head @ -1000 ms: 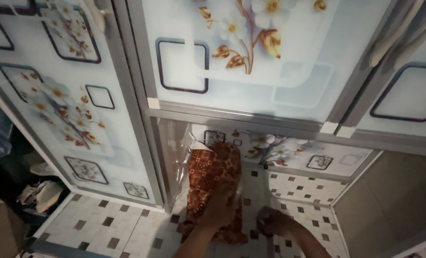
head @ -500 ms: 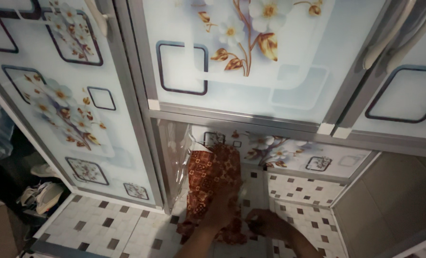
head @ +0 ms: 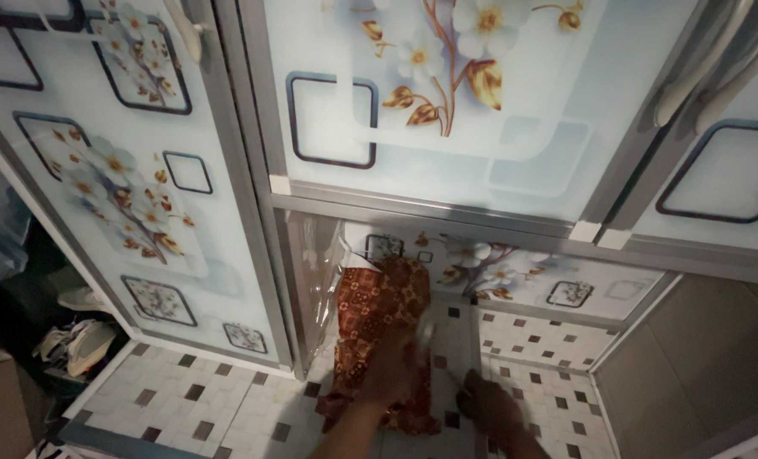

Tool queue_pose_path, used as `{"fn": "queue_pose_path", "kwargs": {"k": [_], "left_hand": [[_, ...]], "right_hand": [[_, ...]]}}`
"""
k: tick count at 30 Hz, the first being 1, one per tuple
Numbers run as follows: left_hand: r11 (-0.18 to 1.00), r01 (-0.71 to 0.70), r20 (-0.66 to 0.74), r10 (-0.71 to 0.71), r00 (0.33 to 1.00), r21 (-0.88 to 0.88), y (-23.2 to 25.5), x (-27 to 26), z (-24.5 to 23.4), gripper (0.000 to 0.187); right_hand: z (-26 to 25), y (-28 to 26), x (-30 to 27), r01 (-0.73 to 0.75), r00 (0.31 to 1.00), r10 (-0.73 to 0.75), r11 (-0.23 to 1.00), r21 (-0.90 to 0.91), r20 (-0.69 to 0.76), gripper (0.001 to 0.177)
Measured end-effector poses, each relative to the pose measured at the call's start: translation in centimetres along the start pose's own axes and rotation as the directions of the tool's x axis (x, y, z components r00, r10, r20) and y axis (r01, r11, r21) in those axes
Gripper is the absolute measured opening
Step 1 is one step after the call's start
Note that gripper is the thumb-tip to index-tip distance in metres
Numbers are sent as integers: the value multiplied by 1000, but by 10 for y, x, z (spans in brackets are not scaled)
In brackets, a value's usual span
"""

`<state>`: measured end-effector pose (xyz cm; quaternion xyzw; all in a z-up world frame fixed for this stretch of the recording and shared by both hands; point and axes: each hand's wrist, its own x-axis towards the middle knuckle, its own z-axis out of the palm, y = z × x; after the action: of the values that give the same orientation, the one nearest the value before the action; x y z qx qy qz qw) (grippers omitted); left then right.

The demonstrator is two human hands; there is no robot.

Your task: The person wraps a small object with red patterned paper inside a clear plastic bag. They fold the paper around the item, smooth the edges, and adjust the bag to enclose the wrapped package.

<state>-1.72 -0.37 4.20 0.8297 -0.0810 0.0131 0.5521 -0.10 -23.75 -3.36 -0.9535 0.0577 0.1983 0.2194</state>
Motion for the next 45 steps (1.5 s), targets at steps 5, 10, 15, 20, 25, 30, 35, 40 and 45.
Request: {"fn": "queue_pose_path", "kwargs": {"k": [5, 10, 15, 20, 25, 30, 35, 40, 45], "left_hand": [[984, -152, -141, 138, 980, -90, -19, 6, 2, 29], [955, -294, -207, 294, 933, 34, -37, 11, -3, 19], [967, -198, -174, 225, 959, 157, -47, 11, -14, 17], [941, -259, -338, 321, 885, 217, -67, 15, -12, 25], [927, 20, -130, -74, 989, -375, -71, 17, -21, 25], [952, -140, -285, 219, 933, 274, -62, 3, -34, 30], [952, -251, -275, 293, 916, 177, -50, -13, -43, 31], [983, -161, 18, 160, 987, 91, -30, -20, -61, 26], [895, -270, 243, 190, 951, 355, -4, -15, -94, 27]], "right_hand": [[5, -25, -25, 111, 983, -154, 935, -336, -103, 48], [15, -44, -20, 114, 978, -192, 810, -575, -77, 54], [58, -76, -15, 244, 930, -339, 857, -454, -141, 45], [89, -92, -17, 328, 925, -376, 862, -386, -52, 45], [73, -83, -13, 309, 926, -366, 873, -377, -90, 46], [49, -92, -23, 358, 889, -423, 881, -309, -177, 48], [19, -114, -38, 535, 700, -531, 833, -143, -477, 50], [-7, -130, -42, 679, 479, -555, 725, -114, -681, 52], [-24, -135, -45, 577, 685, -678, 728, -371, -267, 39]]}}
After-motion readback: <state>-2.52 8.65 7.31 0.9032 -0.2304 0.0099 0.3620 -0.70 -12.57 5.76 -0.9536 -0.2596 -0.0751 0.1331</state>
